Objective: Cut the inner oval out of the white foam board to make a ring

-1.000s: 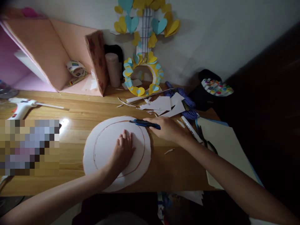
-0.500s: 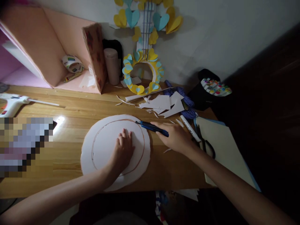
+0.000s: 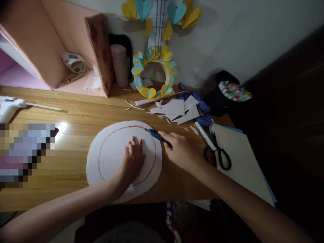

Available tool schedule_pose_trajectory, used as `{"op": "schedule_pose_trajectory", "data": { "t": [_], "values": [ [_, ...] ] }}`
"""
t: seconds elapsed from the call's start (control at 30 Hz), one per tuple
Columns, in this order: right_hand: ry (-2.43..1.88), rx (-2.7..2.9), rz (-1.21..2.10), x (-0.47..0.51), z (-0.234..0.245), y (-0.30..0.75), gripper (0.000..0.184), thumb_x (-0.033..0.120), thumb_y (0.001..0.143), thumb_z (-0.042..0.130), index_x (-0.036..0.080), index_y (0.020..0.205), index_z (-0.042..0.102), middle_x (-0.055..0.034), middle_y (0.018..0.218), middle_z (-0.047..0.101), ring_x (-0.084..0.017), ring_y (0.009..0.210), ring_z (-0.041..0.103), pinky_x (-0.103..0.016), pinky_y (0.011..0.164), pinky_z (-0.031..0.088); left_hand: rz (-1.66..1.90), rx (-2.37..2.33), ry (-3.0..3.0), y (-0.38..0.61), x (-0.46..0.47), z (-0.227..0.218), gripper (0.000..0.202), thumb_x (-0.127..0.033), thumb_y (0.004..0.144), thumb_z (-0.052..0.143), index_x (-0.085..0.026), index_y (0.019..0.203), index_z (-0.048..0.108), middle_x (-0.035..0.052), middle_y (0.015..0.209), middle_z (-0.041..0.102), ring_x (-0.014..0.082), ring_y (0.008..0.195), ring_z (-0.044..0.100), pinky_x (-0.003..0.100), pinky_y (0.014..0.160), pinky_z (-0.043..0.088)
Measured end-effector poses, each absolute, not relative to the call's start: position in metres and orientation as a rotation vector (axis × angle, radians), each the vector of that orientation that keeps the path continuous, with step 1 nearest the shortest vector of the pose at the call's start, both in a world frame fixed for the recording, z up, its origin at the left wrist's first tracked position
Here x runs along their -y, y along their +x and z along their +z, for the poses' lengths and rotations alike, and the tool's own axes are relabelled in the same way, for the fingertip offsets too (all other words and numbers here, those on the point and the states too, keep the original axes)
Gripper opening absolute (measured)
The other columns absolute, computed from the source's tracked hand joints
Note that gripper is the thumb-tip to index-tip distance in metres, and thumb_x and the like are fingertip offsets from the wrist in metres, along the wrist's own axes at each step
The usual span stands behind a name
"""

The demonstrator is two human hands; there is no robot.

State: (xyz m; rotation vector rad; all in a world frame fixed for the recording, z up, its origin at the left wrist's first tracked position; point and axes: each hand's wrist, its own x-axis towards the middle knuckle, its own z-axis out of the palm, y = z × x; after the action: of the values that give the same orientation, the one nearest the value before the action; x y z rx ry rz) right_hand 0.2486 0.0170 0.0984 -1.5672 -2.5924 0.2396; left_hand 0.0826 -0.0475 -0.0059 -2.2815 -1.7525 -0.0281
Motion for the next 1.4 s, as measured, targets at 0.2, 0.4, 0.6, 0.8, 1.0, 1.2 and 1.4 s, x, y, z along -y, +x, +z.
{"op": "schedule_pose_trajectory", "data": {
  "t": [0.2, 0.4, 0.6, 0.8, 1.0, 1.2, 1.4],
  "values": [
    [-1.625, 2.572, 0.299, -0.015, 0.106, 0.244, 0.044, 0.014, 0.081, 0.051, 0.024, 0.122, 0.060, -0.0035, 0.102, 0.071, -0.020, 0.086, 0.068, -0.030, 0.071, 0.052, 0.136, 1.695, -2.232, 0.084, 0.048, -0.001, 0.054, -0.014, 0.087, 0.042, 0.004, 0.138, 0.036, 0.0313, 0.136, 0.043, 0.0367, 0.117, 0.052, 0.048, 0.087, 0.047],
    [-1.706, 2.526, 0.298, -0.006, 0.101, 0.246, 0.045, 0.018, 0.082, 0.050, 0.023, 0.126, 0.058, -0.0053, 0.104, 0.070, -0.023, 0.089, 0.067, -0.032, 0.074, 0.052, 0.050, 1.755, -2.279, 0.084, 0.048, 0.000, 0.054, -0.013, 0.087, 0.041, 0.005, 0.138, 0.035, 0.0329, 0.137, 0.042, 0.0369, 0.120, 0.050, 0.049, 0.089, 0.046],
    [-1.691, 2.536, 0.211, 0.001, 0.097, 0.254, 0.044, 0.018, 0.083, 0.049, 0.025, 0.126, 0.057, -0.0042, 0.092, 0.071, -0.021, 0.078, 0.067, -0.030, 0.066, 0.052, 0.036, 1.753, -2.285, 0.084, 0.048, 0.000, 0.053, -0.012, 0.087, 0.040, 0.004, 0.138, 0.037, 0.0318, 0.137, 0.042, 0.0369, 0.121, 0.049, 0.049, 0.090, 0.047],
    [-1.550, 2.536, 0.327, -0.002, 0.105, 0.267, 0.044, 0.016, 0.085, 0.047, 0.027, 0.126, 0.057, -0.0029, 0.096, 0.070, -0.018, 0.080, 0.067, -0.029, 0.071, 0.052, 0.047, 1.719, -2.317, 0.082, 0.047, -0.003, 0.054, -0.012, 0.088, 0.037, 0.007, 0.138, 0.033, 0.0335, 0.137, 0.041, 0.0373, 0.122, 0.048, 0.050, 0.093, 0.045],
    [-1.513, 2.508, 0.311, -0.007, 0.099, 0.271, 0.043, 0.018, 0.086, 0.047, 0.026, 0.127, 0.057, -0.0035, 0.092, 0.070, -0.019, 0.079, 0.066, -0.030, 0.071, 0.053, -0.071, 1.780, -2.347, 0.081, 0.045, -0.012, 0.054, -0.013, 0.088, 0.036, 0.004, 0.139, 0.033, 0.0306, 0.137, 0.043, 0.0347, 0.124, 0.048, 0.050, 0.096, 0.044],
    [-1.451, 2.513, 0.373, -0.018, 0.094, 0.271, 0.045, 0.015, 0.085, 0.049, 0.028, 0.127, 0.056, -0.0014, 0.110, 0.068, -0.019, 0.096, 0.065, -0.030, 0.083, 0.052, -0.054, 1.745, -2.352, 0.082, 0.045, -0.010, 0.054, -0.015, 0.090, 0.036, 0.008, 0.138, 0.031, 0.0349, 0.136, 0.041, 0.0372, 0.121, 0.050, 0.050, 0.094, 0.044],
    [-1.479, 2.543, 0.325, -0.017, 0.095, 0.273, 0.046, 0.016, 0.084, 0.050, 0.029, 0.127, 0.056, -0.0018, 0.105, 0.070, -0.020, 0.091, 0.068, -0.032, 0.081, 0.054, -0.012, 1.754, -2.348, 0.082, 0.045, -0.010, 0.055, -0.012, 0.088, 0.037, 0.007, 0.139, 0.031, 0.0337, 0.137, 0.041, 0.0359, 0.122, 0.049, 0.050, 0.096, 0.043]
  ]
}}
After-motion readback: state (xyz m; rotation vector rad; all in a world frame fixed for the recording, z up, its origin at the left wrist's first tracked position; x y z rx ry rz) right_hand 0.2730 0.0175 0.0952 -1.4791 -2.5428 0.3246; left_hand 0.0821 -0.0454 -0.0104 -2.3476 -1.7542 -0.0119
